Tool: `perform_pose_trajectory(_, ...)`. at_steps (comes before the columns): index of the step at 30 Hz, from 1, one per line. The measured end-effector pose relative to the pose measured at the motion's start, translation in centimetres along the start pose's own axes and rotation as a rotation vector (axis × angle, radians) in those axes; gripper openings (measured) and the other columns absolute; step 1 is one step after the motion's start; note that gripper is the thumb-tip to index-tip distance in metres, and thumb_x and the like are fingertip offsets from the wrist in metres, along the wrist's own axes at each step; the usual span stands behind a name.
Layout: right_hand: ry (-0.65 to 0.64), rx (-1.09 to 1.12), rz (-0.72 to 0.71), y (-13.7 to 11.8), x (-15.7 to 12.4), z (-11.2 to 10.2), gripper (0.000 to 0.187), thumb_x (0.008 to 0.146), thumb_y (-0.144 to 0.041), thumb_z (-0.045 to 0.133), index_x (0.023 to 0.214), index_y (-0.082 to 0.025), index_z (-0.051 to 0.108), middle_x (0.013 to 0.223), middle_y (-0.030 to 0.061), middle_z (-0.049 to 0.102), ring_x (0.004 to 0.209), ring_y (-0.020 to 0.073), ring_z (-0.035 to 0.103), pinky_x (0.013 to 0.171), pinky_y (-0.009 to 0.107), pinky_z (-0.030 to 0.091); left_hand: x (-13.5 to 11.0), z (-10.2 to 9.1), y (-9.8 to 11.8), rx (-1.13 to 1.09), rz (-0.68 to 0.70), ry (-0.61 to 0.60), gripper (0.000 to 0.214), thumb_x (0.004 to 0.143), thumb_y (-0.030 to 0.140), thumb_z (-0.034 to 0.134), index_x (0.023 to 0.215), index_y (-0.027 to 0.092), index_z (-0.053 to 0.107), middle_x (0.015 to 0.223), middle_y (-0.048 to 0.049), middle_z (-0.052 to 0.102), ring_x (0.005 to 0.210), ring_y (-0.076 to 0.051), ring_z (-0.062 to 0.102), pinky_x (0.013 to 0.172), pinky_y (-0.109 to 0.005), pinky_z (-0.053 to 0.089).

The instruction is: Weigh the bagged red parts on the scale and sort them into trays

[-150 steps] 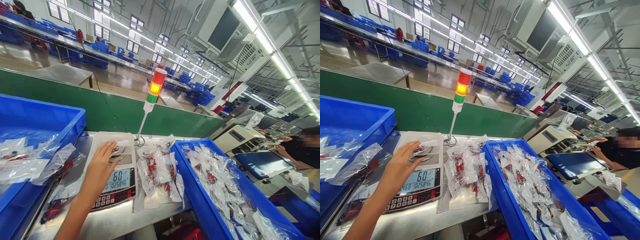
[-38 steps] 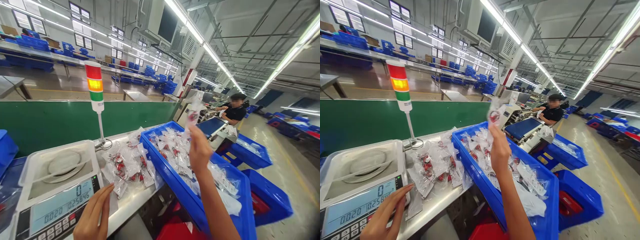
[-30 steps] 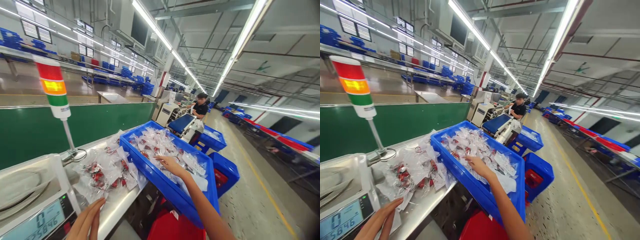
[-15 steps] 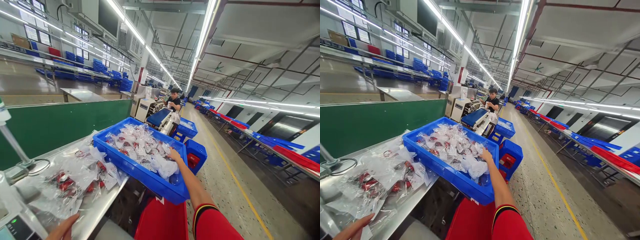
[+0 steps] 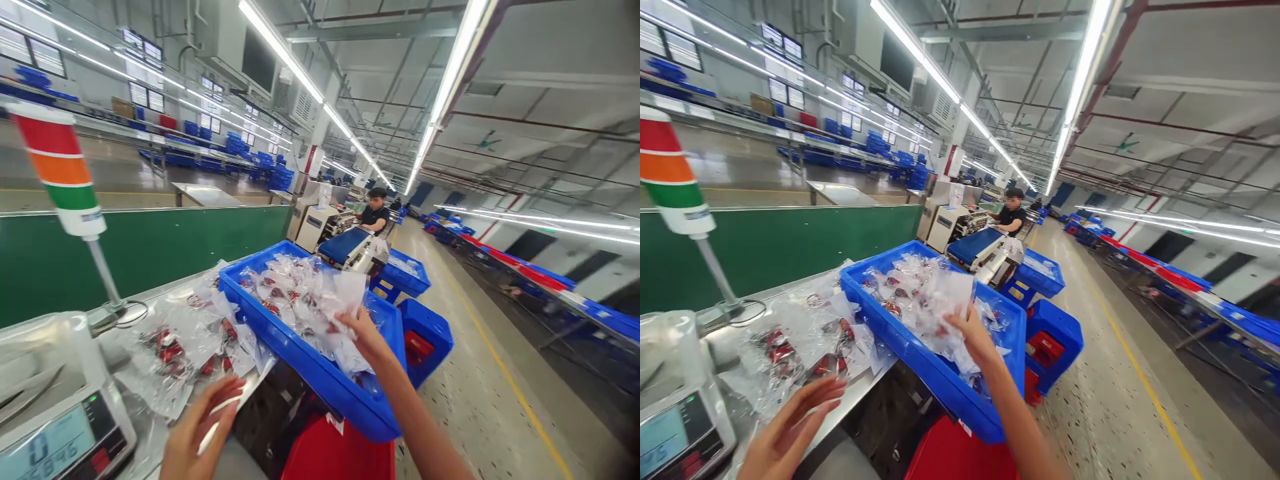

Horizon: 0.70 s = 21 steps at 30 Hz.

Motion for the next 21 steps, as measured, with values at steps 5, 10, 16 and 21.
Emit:
perform_pose_trajectory(5, -0.500, 0.490, 0.190, 1.1, -7.2, 16.4, 0.083, 0.056, -0.061, 0.091, 0.125, -0.023, 0.065, 0.119, 0.0111, 0.072, 0.106, 0.0324, 0.069, 0.095, 0.045, 0.055, -0.2, 0.5, 0.1, -0.359, -0.162, 0.189, 0.107, 0.058, 0.063, 0.087, 0.146, 0.026, 0.040, 0.148, -0.0192, 0.052, 0.121, -0.034, 0.065, 0.086, -0.037, 0.062)
perform_pose_trajectory(10, -0.866, 0.416, 0.100, 1.2, -10.1, 24.1, 0.092, 0.062, -0.078, 0.079, 0.136, -0.027, 0.062, 0.136, 0.0116, 0.064, 0.133, 0.0320, 0.054, 0.113, 0.042, 0.041, -2.3, -5.0, -0.5, -0.490, -0.253, 0.479, 0.102, 0.060, 0.054, 0.088, 0.145, 0.029, 0.039, 0.146, -0.0151, 0.054, 0.117, -0.032, 0.067, 0.078, -0.032, 0.061)
perform_pose_trajectory(16, -0.802, 0.211, 0.243, 5.1, -9.6, 26.4, 0.070, 0.076, -0.081, 0.065, 0.119, -0.026, 0.072, 0.127, 0.0097, 0.070, 0.132, 0.0306, 0.053, 0.118, 0.045, 0.035, -5.0, -9.5, -1.0, -0.482, -0.103, 0.720, 0.088, 0.053, 0.045, 0.092, 0.130, 0.023, 0.055, 0.139, -0.0149, 0.061, 0.123, -0.034, 0.062, 0.096, -0.037, 0.056)
perform_pose_trajectory(21, -0.690, 0.253, 0.354, 7.1, -9.3, 26.9, 0.076, 0.075, -0.082, 0.064, 0.128, -0.027, 0.068, 0.138, 0.0075, 0.065, 0.138, 0.0292, 0.049, 0.115, 0.040, 0.040, -7.2, -12.0, -1.5, -0.358, -0.020, 0.748, 0.082, 0.056, 0.044, 0.091, 0.128, 0.024, 0.056, 0.136, -0.0149, 0.062, 0.124, -0.033, 0.061, 0.101, -0.037, 0.051)
Point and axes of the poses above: each hand's wrist, its own x-axis towards the middle knuckle, its own z-axis out of the palm, y = z × x, the point moved 5 cm from there along x, towards the middle knuckle
